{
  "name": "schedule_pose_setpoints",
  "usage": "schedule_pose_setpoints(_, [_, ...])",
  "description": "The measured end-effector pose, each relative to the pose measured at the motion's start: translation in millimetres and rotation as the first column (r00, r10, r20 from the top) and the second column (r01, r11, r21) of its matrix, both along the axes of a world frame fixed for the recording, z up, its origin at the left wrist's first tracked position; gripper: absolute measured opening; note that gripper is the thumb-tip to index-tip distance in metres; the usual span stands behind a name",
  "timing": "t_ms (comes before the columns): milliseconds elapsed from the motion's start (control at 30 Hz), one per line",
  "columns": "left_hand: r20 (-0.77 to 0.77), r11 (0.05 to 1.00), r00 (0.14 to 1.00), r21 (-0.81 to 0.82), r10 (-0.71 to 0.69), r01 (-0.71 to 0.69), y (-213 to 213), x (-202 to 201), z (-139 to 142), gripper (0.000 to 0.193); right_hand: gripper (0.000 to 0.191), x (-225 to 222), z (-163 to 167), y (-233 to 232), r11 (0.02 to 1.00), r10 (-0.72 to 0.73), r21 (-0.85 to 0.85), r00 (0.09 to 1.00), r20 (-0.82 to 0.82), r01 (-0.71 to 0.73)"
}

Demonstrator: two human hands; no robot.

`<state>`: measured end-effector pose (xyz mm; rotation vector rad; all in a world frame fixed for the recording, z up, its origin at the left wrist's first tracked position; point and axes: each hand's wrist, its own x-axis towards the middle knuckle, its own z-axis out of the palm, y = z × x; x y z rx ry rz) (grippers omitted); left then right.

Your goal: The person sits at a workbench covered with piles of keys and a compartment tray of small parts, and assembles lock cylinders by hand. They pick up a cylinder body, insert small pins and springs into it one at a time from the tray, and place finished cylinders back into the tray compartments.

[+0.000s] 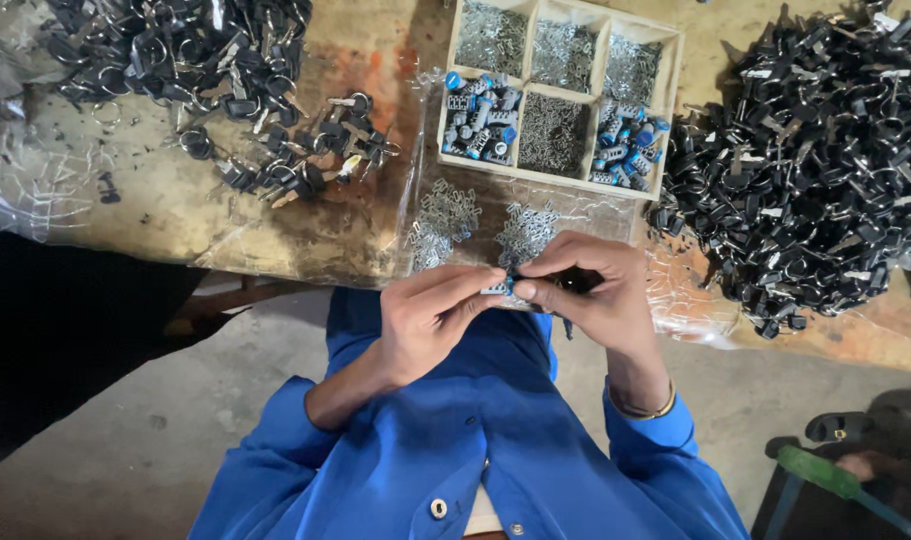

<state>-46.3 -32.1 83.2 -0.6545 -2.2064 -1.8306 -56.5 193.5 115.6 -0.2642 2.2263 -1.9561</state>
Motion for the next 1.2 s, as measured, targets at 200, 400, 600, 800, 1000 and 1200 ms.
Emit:
schedule_pose_setpoints(200, [0.045, 0.999, 0.998, -0.014, -0.037, 0.038, -2, -1, -17, 0.029, 0.018, 7, -20, -7, 0.997, -0.037, 0.06, 0.997, -0.062, 0.041])
schedule_pose_setpoints(400, [-0.158, 0.991, 0.979, -0.054, -0.132, 0.125, -14, -6, -27, 0.029, 0.016, 0, -10, -9, 0.988, 0.112, 0.12, 0.987, -0.115, -0.098])
schedule_pose_setpoints(600, [-0.418, 0.969, 0.875, -0.073, -0.244, 0.235, -19, -6, -21, 0.031, 0.015, -5, 39, 3, 0.9, 0.409, 0.21, 0.907, -0.1, -0.383])
schedule_pose_setpoints(800, [0.002, 0.88, 0.897, 0.192, -0.442, 0.434, -23, -5, 4, 0.051, 0.007, -57, 70, 59, 0.697, 0.715, 0.19, 0.649, -0.26, -0.691])
schedule_pose_setpoints(1000, [0.155, 0.323, 0.374, 0.836, -0.914, 0.443, -5, 15, 60, 0.074, 0.027, -128, 62, 111, 0.908, -0.107, 0.229, 0.722, -0.684, 0.351])
schedule_pose_setpoints(1200, [-0.087, -0.084, -0.005, 0.942, -0.996, 0.326, 18, 41, 102, 0.066, 0.028, -106, 35, 137, 0.816, -0.174, 0.362, 0.788, -0.59, 0.451])
